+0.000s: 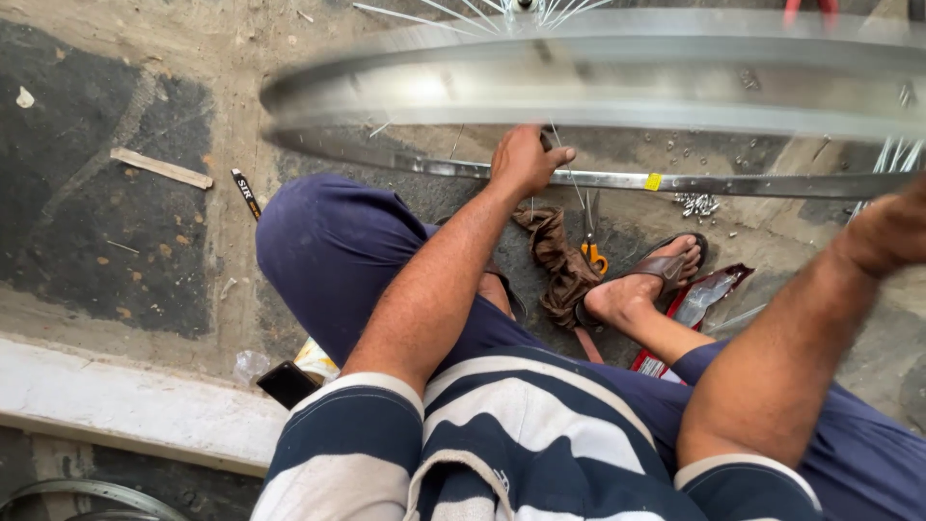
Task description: The person sits on the floor and laces a bicycle wheel by inserting spokes into the hub and rim, then securing them with nipples. The person handles the wheel, spokes, and nipples by hand, rotating the wheel as needed to continue lacing.
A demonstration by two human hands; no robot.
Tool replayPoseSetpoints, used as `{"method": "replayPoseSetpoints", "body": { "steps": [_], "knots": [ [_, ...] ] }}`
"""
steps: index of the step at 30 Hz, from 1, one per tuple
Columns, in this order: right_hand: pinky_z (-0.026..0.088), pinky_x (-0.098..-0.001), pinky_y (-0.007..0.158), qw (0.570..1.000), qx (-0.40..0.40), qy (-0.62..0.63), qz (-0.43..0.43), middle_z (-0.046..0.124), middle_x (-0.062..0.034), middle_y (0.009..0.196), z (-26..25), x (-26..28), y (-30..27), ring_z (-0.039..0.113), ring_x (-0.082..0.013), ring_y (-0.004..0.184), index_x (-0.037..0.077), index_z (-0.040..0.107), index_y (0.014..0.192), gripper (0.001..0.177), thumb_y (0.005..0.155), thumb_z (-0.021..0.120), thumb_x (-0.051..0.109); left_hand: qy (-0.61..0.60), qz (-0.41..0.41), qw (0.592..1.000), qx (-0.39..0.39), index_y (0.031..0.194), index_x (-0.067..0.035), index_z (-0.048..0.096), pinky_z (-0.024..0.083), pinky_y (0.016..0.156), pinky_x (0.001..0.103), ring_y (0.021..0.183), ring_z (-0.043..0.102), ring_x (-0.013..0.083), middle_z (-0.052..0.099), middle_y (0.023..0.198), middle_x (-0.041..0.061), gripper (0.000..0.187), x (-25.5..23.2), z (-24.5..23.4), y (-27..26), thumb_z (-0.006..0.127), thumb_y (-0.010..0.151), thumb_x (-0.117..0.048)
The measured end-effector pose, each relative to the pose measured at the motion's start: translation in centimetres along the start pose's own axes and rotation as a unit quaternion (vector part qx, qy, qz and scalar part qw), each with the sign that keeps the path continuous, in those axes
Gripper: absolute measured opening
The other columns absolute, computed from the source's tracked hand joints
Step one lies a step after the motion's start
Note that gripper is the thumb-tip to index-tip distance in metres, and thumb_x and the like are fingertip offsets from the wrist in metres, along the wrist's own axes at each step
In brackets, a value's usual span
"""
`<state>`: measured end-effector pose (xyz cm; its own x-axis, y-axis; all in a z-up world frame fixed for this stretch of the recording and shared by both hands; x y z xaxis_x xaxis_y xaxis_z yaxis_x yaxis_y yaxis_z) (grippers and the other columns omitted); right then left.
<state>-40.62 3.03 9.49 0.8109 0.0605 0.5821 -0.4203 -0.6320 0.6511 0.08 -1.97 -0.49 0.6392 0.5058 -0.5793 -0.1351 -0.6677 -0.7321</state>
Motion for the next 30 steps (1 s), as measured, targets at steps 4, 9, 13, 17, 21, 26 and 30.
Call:
{"method": "replayPoseSetpoints", "body": {
  "steps": [4, 9, 13, 17, 21, 26, 30],
  "knots": [
    [0.045, -0.0368, 0.065, 0.999, -0.03, 0.021, 0.024, 0.058, -0.0038, 0.072, 3.3, 3.4, -1.8, 0.05, -0.0191, 0.065, -0.004, 0.06, 0.085, 0.05, 0.105, 0.084, 0.035, -0.04, 0.035, 0.998, -0.041, 0.125, -0.012, 0.064, 0.053, 0.092, 0.044, 0.107, 0.07, 0.0287, 0.074, 0.113, 0.011, 0.053, -2.1, -2.4, -1.9, 0.083, 0.081, -0.036],
    [0.039, -0.0381, 0.062, 0.996, -0.002, 0.077, 0.044, 0.052, -0.0038, 0.069, 6.5, 5.8, -2.7, 0.046, -0.0203, 0.062, -0.002, 0.055, 0.079, 0.055, 0.103, 0.088, 0.036, -0.032, 0.05, 0.996, -0.066, 0.123, -0.011, 0.064, 0.05, 0.095, 0.045, 0.112, 0.065, 0.0322, 0.07, 0.117, 0.013, 0.053, -1.9, -2.6, -2.6, 0.085, 0.08, -0.033],
    [0.039, -0.0414, 0.061, 0.991, 0.061, -0.092, -0.081, 0.049, -0.0064, 0.07, 8.8, 6.2, -2.3, 0.049, -0.0239, 0.064, 0.002, 0.047, 0.074, 0.064, 0.1, 0.094, 0.036, 0.022, 0.022, 0.996, -0.078, 0.118, -0.011, 0.064, 0.048, 0.096, 0.049, 0.117, 0.061, 0.0349, 0.069, 0.119, 0.013, 0.05, -1.9, -2.2, -2.5, 0.085, 0.078, -0.032],
    [0.049, -0.0425, 0.064, 0.99, 0.114, -0.079, -0.03, 0.064, -0.0059, 0.077, 11.0, 4.3, -2.4, 0.061, -0.0225, 0.068, 0.002, 0.06, 0.083, 0.038, 0.093, 0.089, 0.025, 0.062, -0.011, 0.996, -0.06, 0.119, -0.01, 0.058, 0.047, 0.096, 0.051, 0.117, 0.061, 0.0359, 0.066, 0.123, 0.013, 0.048, -1.0, -1.6, -2.2, 0.081, 0.083, -0.031],
    [0.05, -0.0412, 0.06, 0.983, 0.141, -0.079, 0.087, 0.069, -0.0066, 0.074, 13.4, 0.9, -1.6, 0.059, -0.0216, 0.063, -0.001, 0.065, 0.084, 0.041, 0.097, 0.092, 0.028, 0.072, -0.017, 0.996, -0.045, 0.122, -0.011, 0.052, 0.047, 0.093, 0.052, 0.114, 0.062, 0.0349, 0.063, 0.123, 0.012, 0.049, -0.5, -1.4, -2.0, 0.079, 0.087, -0.032],
    [0.051, -0.0404, 0.061, 0.957, 0.204, -0.099, 0.178, 0.069, -0.0066, 0.075, 15.3, -1.9, -0.3, 0.06, -0.0212, 0.065, -0.001, 0.066, 0.086, 0.038, 0.097, 0.09, 0.025, 0.072, -0.057, 0.996, -0.006, 0.124, -0.015, 0.05, 0.048, 0.089, 0.05, 0.107, 0.063, 0.03, 0.061, 0.118, 0.012, 0.049, -0.9, -1.6, -1.9, 0.076, 0.089, -0.038],
    [0.051, -0.0397, 0.062, 0.944, 0.241, -0.096, 0.202, 0.07, -0.0066, 0.077, 15.5, -2.6, -0.3, 0.061, -0.0208, 0.066, -0.001, 0.066, 0.087, 0.035, 0.098, 0.089, 0.024, 0.06, -0.059, 0.996, 0.007, 0.125, -0.016, 0.05, 0.05, 0.085, 0.048, 0.101, 0.063, 0.0253, 0.058, 0.114, 0.011, 0.05, -1.3, -1.3, -2.0, 0.073, 0.089, -0.042]
  ]
}}
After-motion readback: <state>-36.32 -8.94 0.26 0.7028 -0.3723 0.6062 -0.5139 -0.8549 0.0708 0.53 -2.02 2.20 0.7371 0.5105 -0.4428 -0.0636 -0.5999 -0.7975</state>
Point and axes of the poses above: each hand's wrist, its own y-axis towards the middle knuckle, its own z-axis out of the palm, x = y × z, the point moved 1 cm from there along y, towards the middle knuckle
